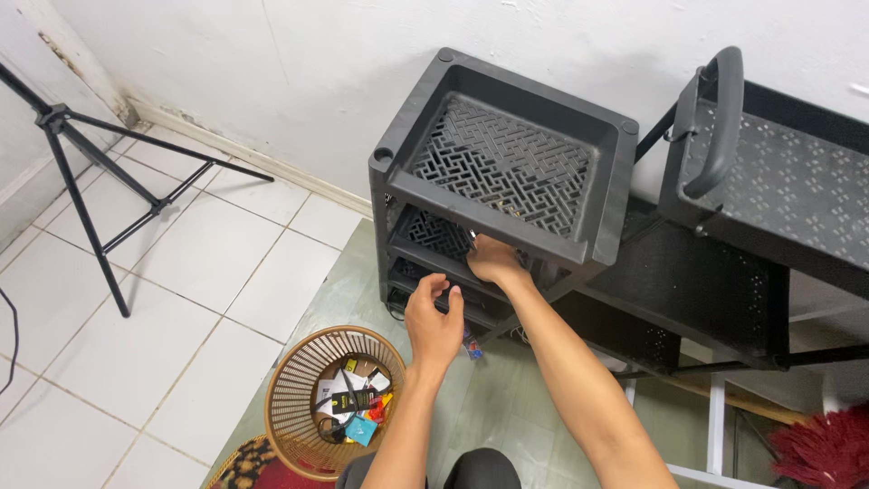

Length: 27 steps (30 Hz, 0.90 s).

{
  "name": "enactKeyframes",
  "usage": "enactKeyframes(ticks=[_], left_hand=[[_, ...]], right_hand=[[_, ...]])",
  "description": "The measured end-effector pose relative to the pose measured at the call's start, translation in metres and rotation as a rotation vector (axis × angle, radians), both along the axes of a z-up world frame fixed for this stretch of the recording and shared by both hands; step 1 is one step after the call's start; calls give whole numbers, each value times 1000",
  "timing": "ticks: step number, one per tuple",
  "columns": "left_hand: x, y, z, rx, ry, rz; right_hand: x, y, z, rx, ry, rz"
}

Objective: The person removes items from a plastic storage shelf and uses a wrench, pliers, and a screwdriver to detach or adjust small components inside the shelf unit.

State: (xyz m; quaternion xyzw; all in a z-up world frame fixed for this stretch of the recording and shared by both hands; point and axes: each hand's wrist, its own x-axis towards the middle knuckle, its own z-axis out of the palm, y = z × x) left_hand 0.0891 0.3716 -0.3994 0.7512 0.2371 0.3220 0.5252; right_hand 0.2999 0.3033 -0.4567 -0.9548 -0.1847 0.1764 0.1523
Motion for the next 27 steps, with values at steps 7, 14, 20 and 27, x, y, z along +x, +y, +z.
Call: enactKeyframes(ticks=[7, 14, 20, 27], left_hand=[[20, -3, -36, -247, -100, 1], [40, 11, -51, -573, -205, -185], [37, 18, -44, -855, -147, -110], [25, 9, -38, -729, -128, -173]], right_hand=[[-50, -6, 54, 386, -159, -33], [-108, -37, 72, 554, 110, 132], [-40, -29, 45, 445, -316, -52], [-10, 9, 25, -243, -374, -186]])
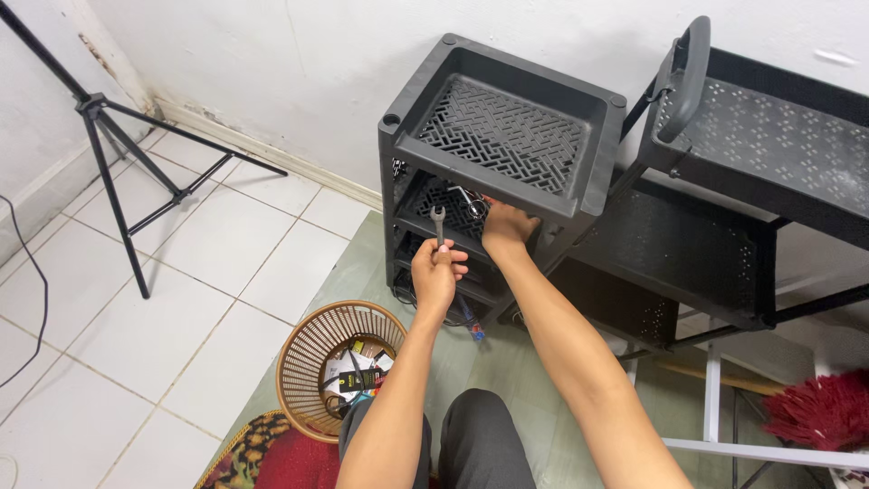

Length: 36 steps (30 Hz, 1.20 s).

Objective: The person removes items from a plastic storage shelf and uses a wrench, pliers, and a screwdriver to detach or adjust small components inside the shelf unit.

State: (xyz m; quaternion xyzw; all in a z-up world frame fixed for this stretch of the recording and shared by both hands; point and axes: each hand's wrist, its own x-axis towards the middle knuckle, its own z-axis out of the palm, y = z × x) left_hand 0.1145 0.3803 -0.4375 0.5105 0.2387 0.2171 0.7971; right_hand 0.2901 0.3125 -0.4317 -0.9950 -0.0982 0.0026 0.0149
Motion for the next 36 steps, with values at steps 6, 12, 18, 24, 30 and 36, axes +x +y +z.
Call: enactKeyframes(ticks=[6, 12, 18, 24, 30, 36], left_hand=[[-1, -1, 6, 177, 8, 61], [10, -9, -5, 104, 10, 19], [22, -22, -32, -204, -19, 95], [-12, -53, -28, -373, 70, 123], [-102, -66, 27, -393, 277, 112], [-180, -83, 150, -443, 401, -29]], right_hand=[[-13, -4, 21, 92, 72, -10], [-40, -5, 52, 292, 197, -56], [-61, -27, 51, 497, 80, 5], [-134, -58, 90, 528, 171, -55], [-216, -95, 150, 640, 360, -96], [-291, -145, 233, 741, 589, -149]])
